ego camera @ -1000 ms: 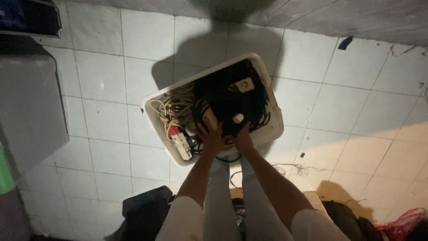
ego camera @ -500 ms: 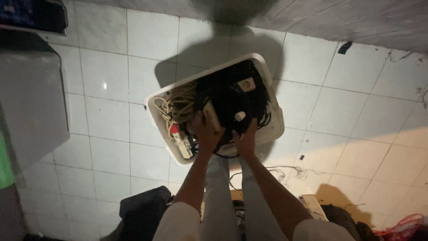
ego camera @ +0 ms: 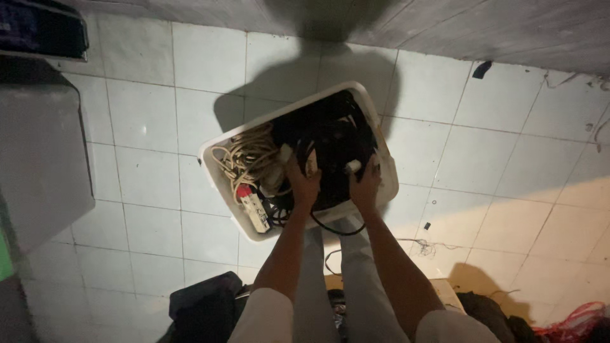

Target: The person picks up and coils a black cable by hand, then places the coiled cable and an orange lid into a plastic storage bin containing various electrical components.

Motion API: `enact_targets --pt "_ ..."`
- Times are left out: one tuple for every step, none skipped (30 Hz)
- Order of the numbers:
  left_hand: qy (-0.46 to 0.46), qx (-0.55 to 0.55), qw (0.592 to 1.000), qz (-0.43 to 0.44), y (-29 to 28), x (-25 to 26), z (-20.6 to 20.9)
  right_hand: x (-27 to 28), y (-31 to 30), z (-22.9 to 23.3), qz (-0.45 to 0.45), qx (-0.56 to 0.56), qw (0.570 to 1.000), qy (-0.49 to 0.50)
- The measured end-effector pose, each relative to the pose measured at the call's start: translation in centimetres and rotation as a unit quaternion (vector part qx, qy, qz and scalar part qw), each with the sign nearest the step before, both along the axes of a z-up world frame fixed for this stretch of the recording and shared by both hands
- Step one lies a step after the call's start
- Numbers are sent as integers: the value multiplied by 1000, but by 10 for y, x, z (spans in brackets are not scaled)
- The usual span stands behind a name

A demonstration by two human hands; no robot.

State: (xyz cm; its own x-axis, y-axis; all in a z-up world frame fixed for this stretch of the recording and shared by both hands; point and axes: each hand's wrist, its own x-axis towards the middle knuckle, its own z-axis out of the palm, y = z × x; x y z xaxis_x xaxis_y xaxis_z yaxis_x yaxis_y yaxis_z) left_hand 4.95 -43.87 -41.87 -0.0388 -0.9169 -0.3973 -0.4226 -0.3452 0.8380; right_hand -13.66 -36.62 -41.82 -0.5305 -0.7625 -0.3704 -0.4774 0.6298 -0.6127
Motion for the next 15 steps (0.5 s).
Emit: enact_targets --pt "-34 -10 999 -31 -3 -1 4 -2 -2 -1 -13 32 999 1" --pt "-91 -18 994 -63 -9 -4 8 0 -6 -2 -27 62 998 2" --pt "-147 -27 984 -96 -17 -7 11 6 -9 -1 -20 34 999 13" --pt "-200 -35 971 -126 -23 -13 14 11 -13 1 -12 5 1000 28" --pt "-230 -78 960 -139 -28 -18 18 16 -17 0 -4 -23 999 43" --pt "-257 -120 947 -151 -31 -25 21 16 -20 -2 -3 -11 1000 19" --pt "-284 -161 931 -162 -34 -32 22 16 -22 -8 -2 1 1000 -6" --pt "-278 -138 936 -169 -35 -35 24 15 -18 -14 0 15 999 -33" --pt "-272 -115 939 -176 -37 -39 24 13 -15 -24 16 25 999 -15" --pt "-267 -94 941 -184 -42 -39 22 15 -18 -38 31 32 999 1" --pt "-255 -100 945 -180 -41 -38 22 16 -19 -44 45 40 998 18" --pt "-242 -109 948 -174 -41 -38 20 14 -20 -50 34 63 997 -15" --pt "-229 -117 951 -169 -43 -38 18 14 -20 -54 23 86 995 -49" --pt "-230 -89 954 -169 -45 -37 15 14 -19 -55 14 111 990 -83" --pt "-230 -61 956 -170 -47 -36 13 15 -21 -56 29 95 993 -66"
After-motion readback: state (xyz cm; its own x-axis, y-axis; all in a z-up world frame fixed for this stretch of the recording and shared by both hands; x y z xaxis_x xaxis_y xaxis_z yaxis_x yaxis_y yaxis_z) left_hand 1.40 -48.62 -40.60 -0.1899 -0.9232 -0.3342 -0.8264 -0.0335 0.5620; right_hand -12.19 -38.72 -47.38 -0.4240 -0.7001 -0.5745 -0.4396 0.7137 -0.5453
